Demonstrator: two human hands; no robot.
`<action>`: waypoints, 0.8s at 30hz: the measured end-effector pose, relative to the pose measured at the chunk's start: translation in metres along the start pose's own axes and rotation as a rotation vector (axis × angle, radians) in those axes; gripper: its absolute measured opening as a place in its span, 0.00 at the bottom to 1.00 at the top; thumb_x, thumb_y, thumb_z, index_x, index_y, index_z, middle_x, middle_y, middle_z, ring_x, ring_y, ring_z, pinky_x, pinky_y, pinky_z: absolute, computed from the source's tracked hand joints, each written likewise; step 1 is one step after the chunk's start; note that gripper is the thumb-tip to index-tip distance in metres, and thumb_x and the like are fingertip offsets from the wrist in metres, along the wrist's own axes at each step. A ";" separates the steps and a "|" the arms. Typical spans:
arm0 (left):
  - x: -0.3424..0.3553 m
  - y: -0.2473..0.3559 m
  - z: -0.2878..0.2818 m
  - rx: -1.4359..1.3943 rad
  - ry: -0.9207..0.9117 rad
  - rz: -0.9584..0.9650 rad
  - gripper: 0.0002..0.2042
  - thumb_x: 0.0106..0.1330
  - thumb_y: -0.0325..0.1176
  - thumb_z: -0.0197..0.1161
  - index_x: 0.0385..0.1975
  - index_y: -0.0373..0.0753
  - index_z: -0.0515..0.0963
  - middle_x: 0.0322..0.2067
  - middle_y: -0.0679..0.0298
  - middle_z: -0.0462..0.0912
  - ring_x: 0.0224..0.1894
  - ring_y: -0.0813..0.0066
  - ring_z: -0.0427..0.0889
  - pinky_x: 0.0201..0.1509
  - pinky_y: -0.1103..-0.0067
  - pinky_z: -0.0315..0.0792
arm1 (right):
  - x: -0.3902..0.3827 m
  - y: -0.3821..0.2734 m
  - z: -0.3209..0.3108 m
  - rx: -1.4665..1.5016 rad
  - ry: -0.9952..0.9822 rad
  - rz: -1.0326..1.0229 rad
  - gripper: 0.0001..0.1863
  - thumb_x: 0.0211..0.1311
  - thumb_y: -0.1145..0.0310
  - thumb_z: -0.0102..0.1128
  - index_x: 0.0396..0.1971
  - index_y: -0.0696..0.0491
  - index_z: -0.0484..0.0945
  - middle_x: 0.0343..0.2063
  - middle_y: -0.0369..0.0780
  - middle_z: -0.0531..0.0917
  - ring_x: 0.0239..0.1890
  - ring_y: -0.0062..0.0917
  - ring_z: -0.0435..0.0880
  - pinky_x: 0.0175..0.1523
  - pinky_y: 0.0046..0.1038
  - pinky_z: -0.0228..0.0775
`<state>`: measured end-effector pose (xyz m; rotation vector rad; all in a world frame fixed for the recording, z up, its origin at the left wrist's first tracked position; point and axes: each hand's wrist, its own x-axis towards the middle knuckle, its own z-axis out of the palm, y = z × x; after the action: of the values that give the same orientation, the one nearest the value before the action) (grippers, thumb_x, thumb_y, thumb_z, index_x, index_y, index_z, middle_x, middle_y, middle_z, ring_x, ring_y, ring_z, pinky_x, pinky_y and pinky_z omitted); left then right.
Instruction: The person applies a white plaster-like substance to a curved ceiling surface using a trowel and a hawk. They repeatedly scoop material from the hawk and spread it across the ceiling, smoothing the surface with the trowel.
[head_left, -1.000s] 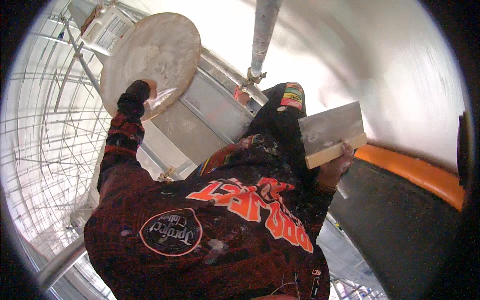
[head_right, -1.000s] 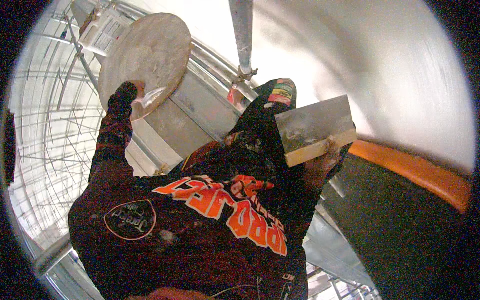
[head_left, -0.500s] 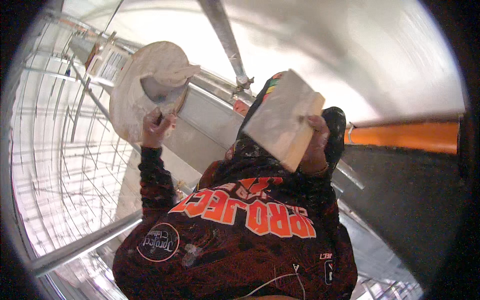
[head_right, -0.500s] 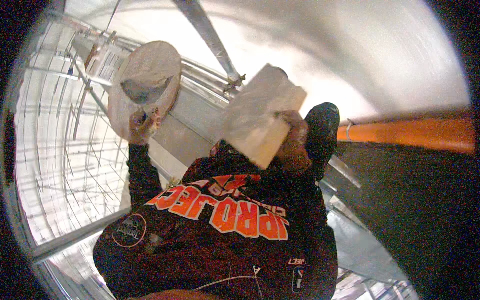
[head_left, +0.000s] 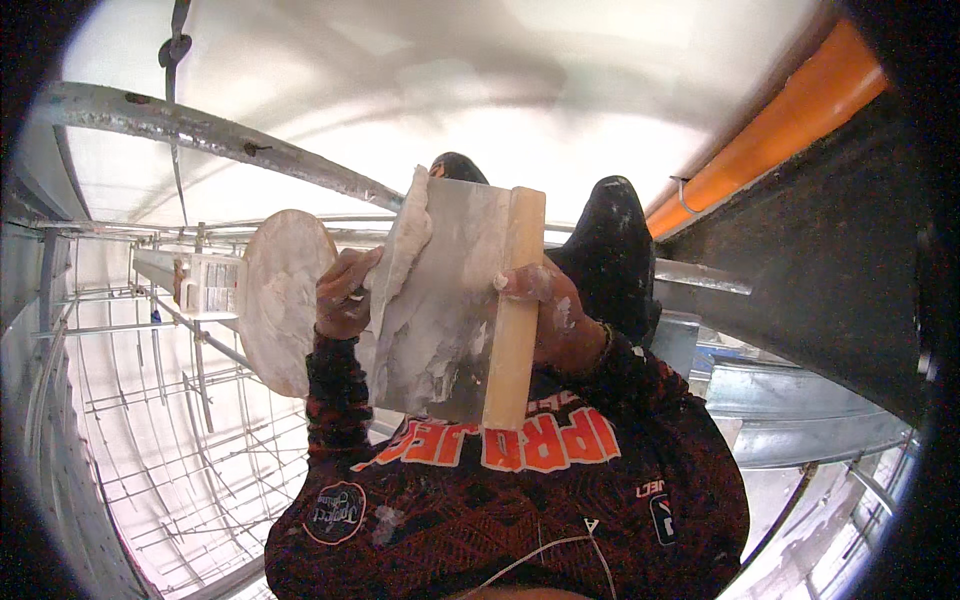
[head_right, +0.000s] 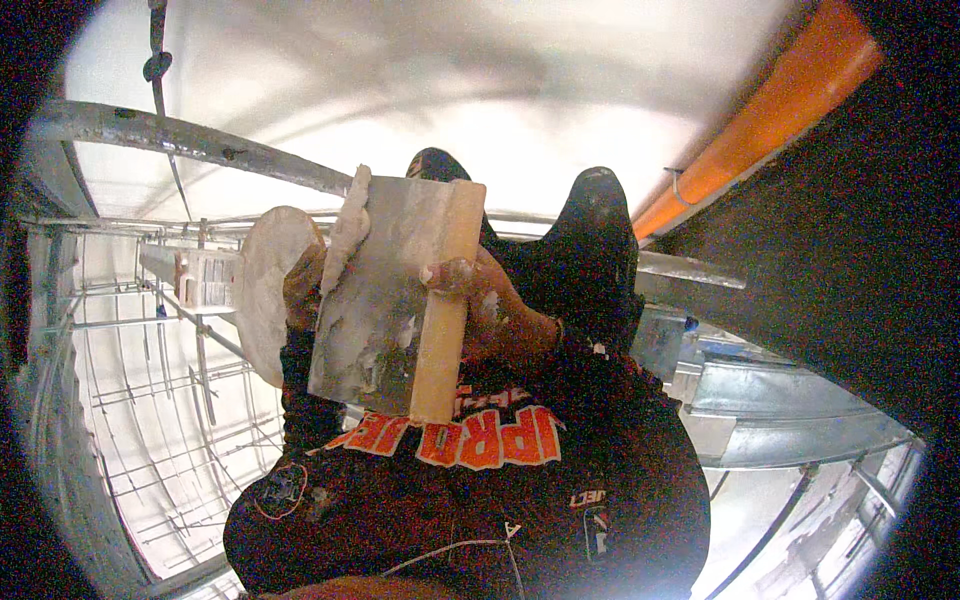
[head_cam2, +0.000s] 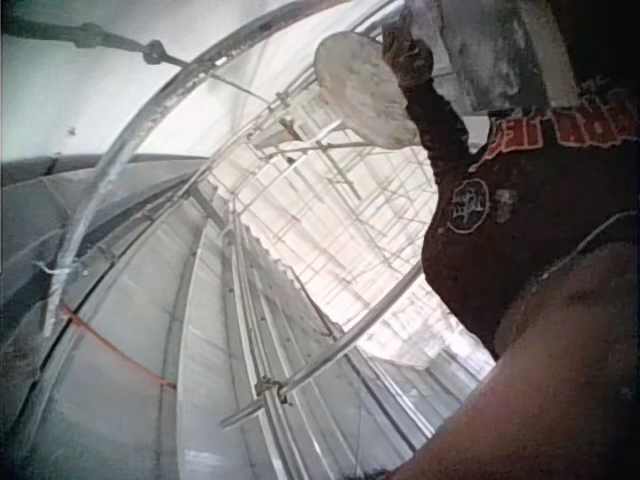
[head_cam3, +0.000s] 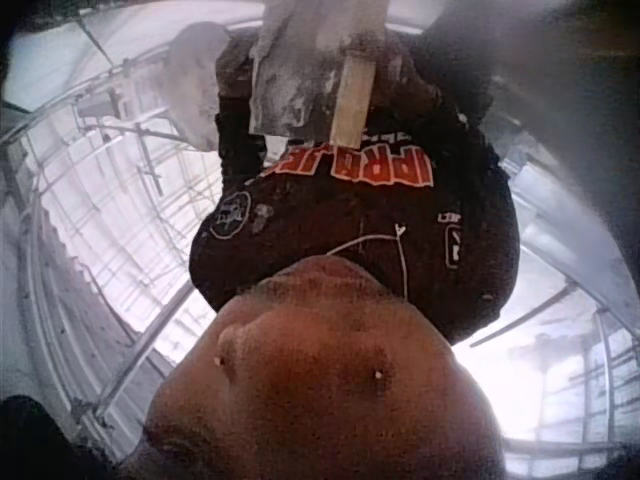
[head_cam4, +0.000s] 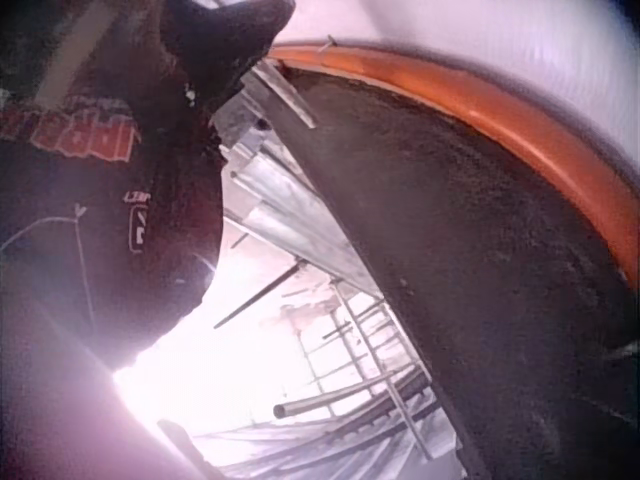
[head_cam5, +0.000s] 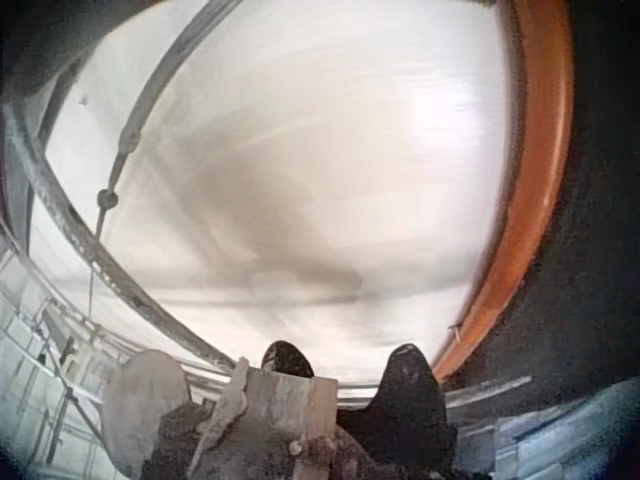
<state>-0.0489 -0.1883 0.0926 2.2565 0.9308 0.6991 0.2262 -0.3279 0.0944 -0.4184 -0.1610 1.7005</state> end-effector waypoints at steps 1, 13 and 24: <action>-0.001 -0.006 -0.008 0.092 -0.041 -0.031 0.23 0.48 0.22 0.59 0.48 0.40 0.81 0.38 0.59 0.82 0.33 0.67 0.80 0.39 0.77 0.74 | 0.001 -0.008 0.004 -0.025 -0.033 0.000 0.21 0.57 0.61 0.59 0.47 0.56 0.68 0.31 0.33 0.73 0.27 0.22 0.77 0.33 0.26 0.77; 0.112 0.077 -0.062 -0.201 0.796 0.367 0.13 0.67 0.41 0.62 0.34 0.36 0.71 0.21 0.66 0.71 0.21 0.78 0.70 0.23 0.79 0.66 | 0.071 -0.019 -0.076 0.108 -0.240 -0.470 0.15 0.65 0.68 0.56 0.49 0.53 0.68 0.39 0.37 0.77 0.42 0.27 0.79 0.51 0.37 0.77; 0.179 0.236 -0.104 -1.051 0.473 0.806 0.17 0.65 0.39 0.62 0.44 0.33 0.70 0.24 0.66 0.70 0.16 0.79 0.70 0.13 0.81 0.67 | 0.065 -0.018 -0.167 -0.790 0.250 -0.727 0.13 0.63 0.65 0.59 0.44 0.51 0.71 0.41 0.36 0.77 0.48 0.26 0.76 0.54 0.35 0.70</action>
<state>0.0969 -0.1573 0.3694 1.4174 -0.2708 1.6326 0.2958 -0.2829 -0.0659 -1.0085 -0.7177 0.8030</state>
